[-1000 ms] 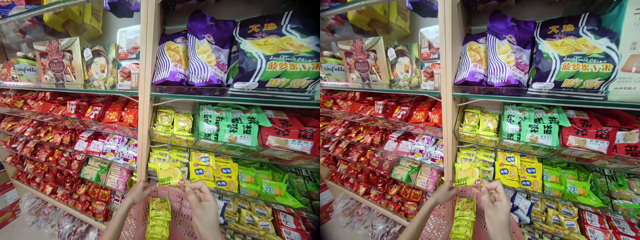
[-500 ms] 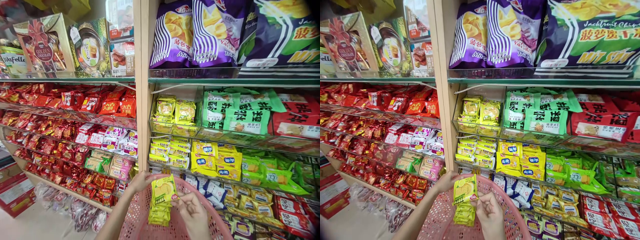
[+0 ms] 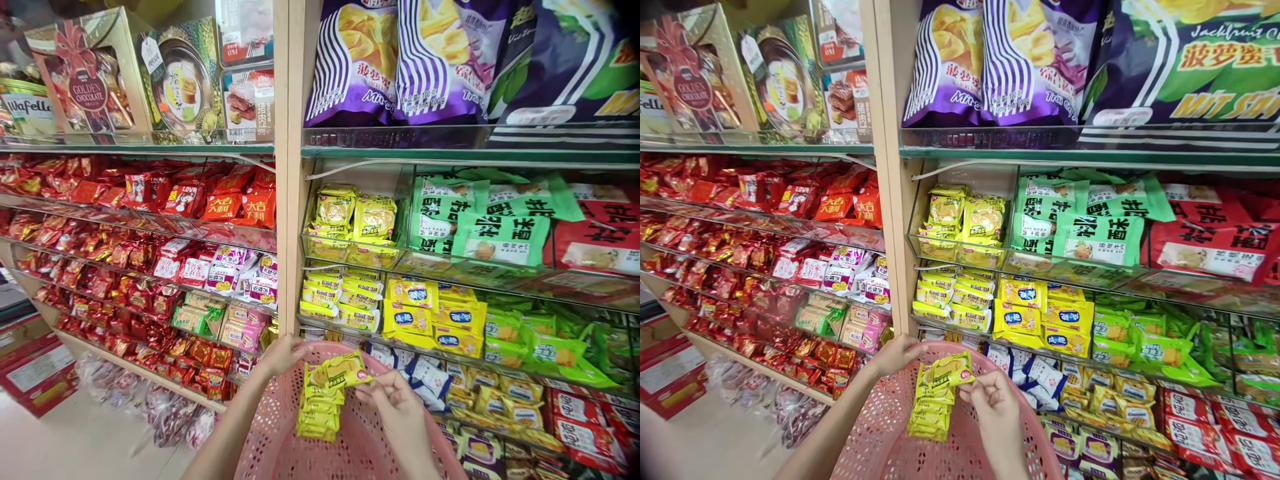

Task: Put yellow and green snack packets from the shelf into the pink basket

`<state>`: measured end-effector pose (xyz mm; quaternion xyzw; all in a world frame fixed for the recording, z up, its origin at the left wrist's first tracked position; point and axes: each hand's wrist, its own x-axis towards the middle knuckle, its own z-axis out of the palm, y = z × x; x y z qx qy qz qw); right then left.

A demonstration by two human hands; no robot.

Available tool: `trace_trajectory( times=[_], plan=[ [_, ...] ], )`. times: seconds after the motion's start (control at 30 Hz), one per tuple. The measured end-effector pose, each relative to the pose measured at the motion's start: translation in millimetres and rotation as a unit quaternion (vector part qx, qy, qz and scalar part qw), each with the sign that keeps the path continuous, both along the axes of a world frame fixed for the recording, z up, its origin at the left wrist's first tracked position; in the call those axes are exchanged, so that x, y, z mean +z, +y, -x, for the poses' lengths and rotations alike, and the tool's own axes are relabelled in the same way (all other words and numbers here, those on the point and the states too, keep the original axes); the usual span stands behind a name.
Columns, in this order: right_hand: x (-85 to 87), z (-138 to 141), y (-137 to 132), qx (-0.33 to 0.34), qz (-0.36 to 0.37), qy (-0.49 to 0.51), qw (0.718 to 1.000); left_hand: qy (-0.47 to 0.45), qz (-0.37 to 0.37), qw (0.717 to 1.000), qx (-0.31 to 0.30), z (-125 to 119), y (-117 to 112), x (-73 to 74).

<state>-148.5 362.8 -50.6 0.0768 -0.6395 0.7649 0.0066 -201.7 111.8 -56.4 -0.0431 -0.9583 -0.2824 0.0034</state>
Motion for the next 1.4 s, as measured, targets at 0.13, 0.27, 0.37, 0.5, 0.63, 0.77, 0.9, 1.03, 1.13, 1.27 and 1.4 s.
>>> trace_trajectory(
  times=[0.13, 0.27, 0.37, 0.5, 0.63, 0.77, 0.9, 1.03, 1.13, 1.27, 1.4],
  plan=[
    [12.1, -11.2, 17.4, 0.015, -0.153, 0.064, 0.986, 0.000, -0.003, 1.000, -0.001, -0.4, -0.4, -0.5],
    [4.2, -26.1, 36.6, 0.065, -0.375, 0.150, 0.912, 0.002, -0.005, 1.000, -0.004, 0.2, -0.9, -1.3],
    [-13.0, -32.9, 45.1, 0.065, -0.533, 0.218, 0.815, 0.006, -0.003, 1.000, -0.005, 0.3, -0.7, -1.6],
    [-26.4, -35.0, 44.2, 0.047, -0.626, 0.272, 0.729, 0.010, -0.002, 1.000, -0.008, -0.9, -0.3, -1.0],
    [-13.2, -32.8, 34.4, 0.041, -0.641, 0.241, 0.728, 0.009, -0.003, 1.000, -0.013, -1.1, -0.9, -1.3],
    [13.7, -23.6, 31.1, 0.122, -0.648, 0.206, 0.723, 0.014, -0.003, 1.000, -0.017, 0.3, -2.4, -2.6],
    [32.3, 0.4, 38.1, 0.186, -0.575, 0.107, 0.789, 0.018, -0.002, 1.000, -0.020, 1.5, -2.9, -3.6],
    [50.5, 28.6, 40.4, 0.167, -0.542, 0.072, 0.820, 0.021, 0.001, 0.999, -0.023, 2.4, -3.0, -4.6],
    [73.8, 40.9, 32.2, 0.112, -0.589, 0.106, 0.793, 0.019, 0.003, 1.000, -0.024, 3.3, -3.6, -5.4],
    [103.4, 45.7, 13.3, 0.102, -0.630, 0.100, 0.764, 0.014, 0.002, 1.000, -0.023, 3.8, -4.1, -5.0],
    [109.6, 50.4, -1.9, 0.177, -0.578, -0.006, 0.796, 0.010, -0.004, 1.000, -0.018, 2.9, -3.2, -2.8]
  ],
)
